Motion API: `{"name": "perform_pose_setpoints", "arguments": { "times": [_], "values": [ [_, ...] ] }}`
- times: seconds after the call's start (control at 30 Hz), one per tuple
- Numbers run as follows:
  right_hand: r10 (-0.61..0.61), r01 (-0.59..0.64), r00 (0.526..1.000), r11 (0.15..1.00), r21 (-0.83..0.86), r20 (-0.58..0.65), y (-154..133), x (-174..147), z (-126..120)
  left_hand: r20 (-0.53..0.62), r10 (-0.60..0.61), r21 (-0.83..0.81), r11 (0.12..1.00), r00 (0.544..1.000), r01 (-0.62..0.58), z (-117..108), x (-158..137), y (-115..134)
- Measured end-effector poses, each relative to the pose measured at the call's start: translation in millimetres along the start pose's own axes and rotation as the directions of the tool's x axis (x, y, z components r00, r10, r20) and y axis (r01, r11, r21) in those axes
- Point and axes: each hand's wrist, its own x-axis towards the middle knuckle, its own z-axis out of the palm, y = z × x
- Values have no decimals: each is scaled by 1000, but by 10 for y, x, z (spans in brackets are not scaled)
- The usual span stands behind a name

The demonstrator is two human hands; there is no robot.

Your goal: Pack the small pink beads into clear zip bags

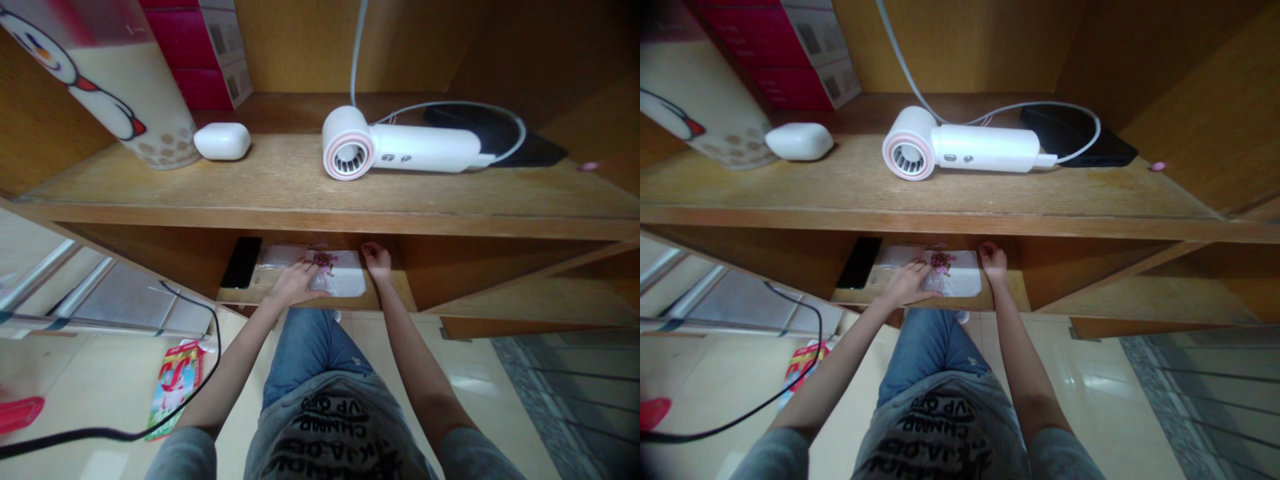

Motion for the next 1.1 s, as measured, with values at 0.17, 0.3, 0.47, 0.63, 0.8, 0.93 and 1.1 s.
{"name": "perform_pose_setpoints", "arguments": {
  "times": [0.17, 0.3, 0.47, 0.63, 0.8, 0.93, 1.1],
  "values": [
    [-4, 4, 1000, 1000, -17, -11, -5, -5, -2, -34, -45, -24, 999, 998, 44, 164, -52, -10],
    [-61, 61, 998, 998, -6, -29, -58, -25, -14, -70, -64, -66, 996, 995, 60, 266, -86, -27],
    [-211, 222, 973, 967, -127, 95, -255, -134, -19, -95, -63, -110, 993, 993, 53, 288, -103, -20],
    [-197, 274, 938, 924, -265, 283, -459, -201, 38, -85, -77, -130, 989, 993, 65, 278, -101, -21],
    [-137, 313, 895, 870, -381, 424, -543, -160, 97, -69, -71, -130, 990, 995, 62, 282, -105, -30],
    [-92, 294, 885, 870, -395, 456, -549, -167, 117, -64, -76, -132, 989, 995, 67, 295, -107, -42],
    [-80, 278, 882, 884, -376, 465, -539, -182, 106, -70, -71, -147, 987, 995, 60, 303, -106, -55]
  ]
}}
